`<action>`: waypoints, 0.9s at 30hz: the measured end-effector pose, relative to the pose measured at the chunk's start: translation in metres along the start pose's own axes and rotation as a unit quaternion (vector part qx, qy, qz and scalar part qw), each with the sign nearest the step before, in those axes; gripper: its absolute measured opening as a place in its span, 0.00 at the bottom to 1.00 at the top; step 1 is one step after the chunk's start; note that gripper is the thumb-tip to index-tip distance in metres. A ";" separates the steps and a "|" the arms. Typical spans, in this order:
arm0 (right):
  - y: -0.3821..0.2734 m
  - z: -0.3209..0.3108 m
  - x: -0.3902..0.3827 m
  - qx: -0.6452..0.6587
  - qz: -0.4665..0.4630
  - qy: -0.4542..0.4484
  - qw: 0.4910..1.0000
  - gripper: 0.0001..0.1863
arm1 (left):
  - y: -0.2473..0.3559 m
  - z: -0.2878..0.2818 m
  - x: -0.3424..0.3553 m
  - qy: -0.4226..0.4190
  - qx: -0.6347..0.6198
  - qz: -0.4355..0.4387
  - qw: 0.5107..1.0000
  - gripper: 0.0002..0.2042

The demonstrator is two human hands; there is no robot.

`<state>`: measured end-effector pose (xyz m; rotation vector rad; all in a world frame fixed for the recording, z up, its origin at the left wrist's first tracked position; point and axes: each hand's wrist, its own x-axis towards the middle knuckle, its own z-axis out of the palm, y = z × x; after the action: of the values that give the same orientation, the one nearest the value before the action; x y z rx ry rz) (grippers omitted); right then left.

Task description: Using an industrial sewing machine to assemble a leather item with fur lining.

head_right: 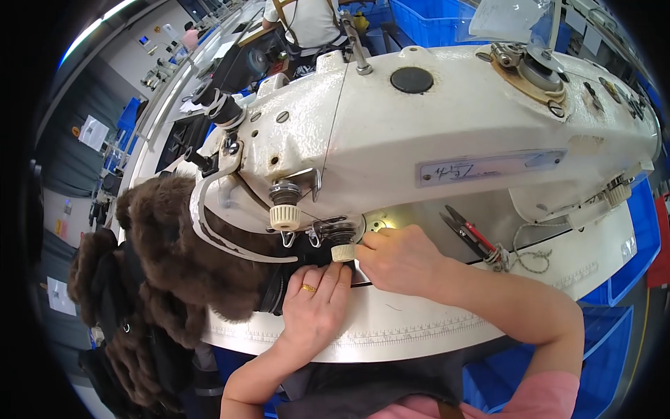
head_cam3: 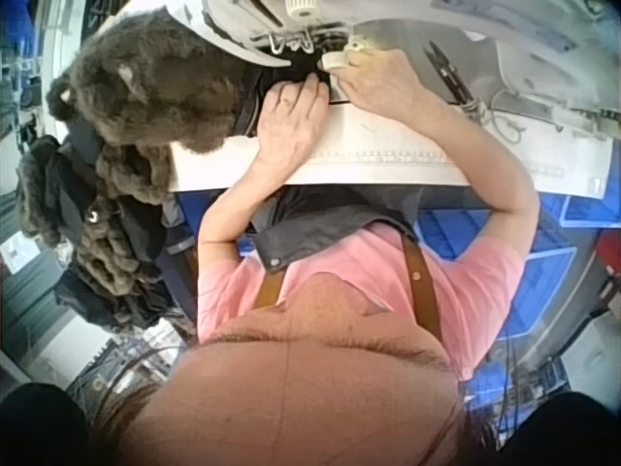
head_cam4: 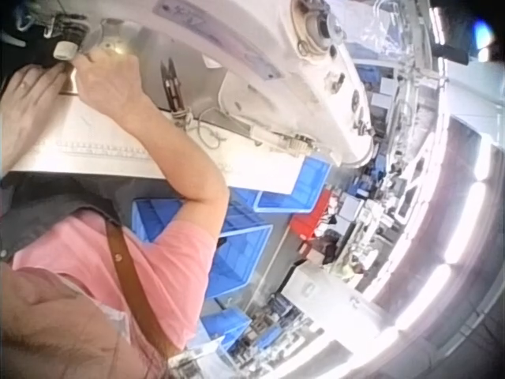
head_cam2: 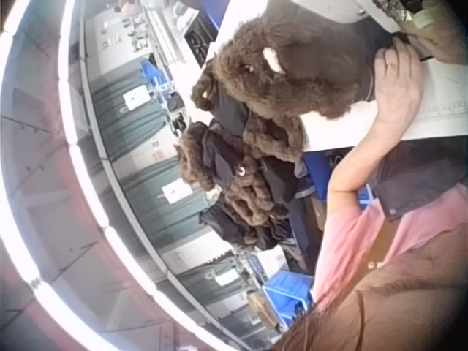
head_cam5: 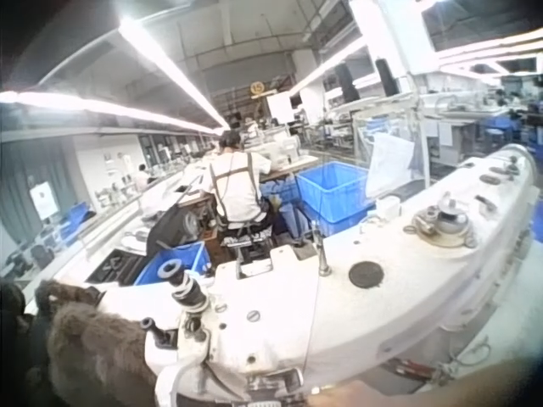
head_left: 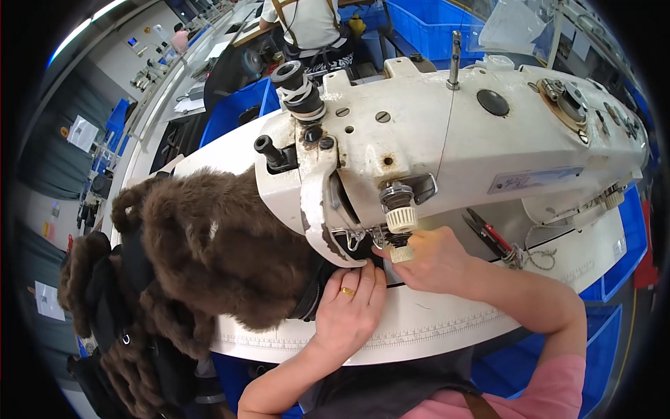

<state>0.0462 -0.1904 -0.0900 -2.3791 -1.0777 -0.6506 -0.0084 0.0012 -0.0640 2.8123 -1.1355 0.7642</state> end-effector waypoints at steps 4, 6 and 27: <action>-0.002 -0.006 0.001 0.000 0.015 -0.009 1.000 0.04 | 0.000 0.002 0.001 -0.005 0.000 0.005 1.000 0.18; 0.000 -0.005 -0.001 0.006 0.028 -0.005 1.000 0.03 | 0.000 0.008 0.002 -0.002 -0.003 0.002 1.000 0.18; 0.001 -0.003 -0.002 0.020 -0.021 -0.068 0.997 0.13 | -0.013 -0.001 -0.001 0.120 -0.054 0.027 0.991 0.09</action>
<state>0.0453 -0.1938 -0.0889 -2.4007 -1.1896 -0.4828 -0.0011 0.0121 -0.0615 2.5281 -1.1770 0.9807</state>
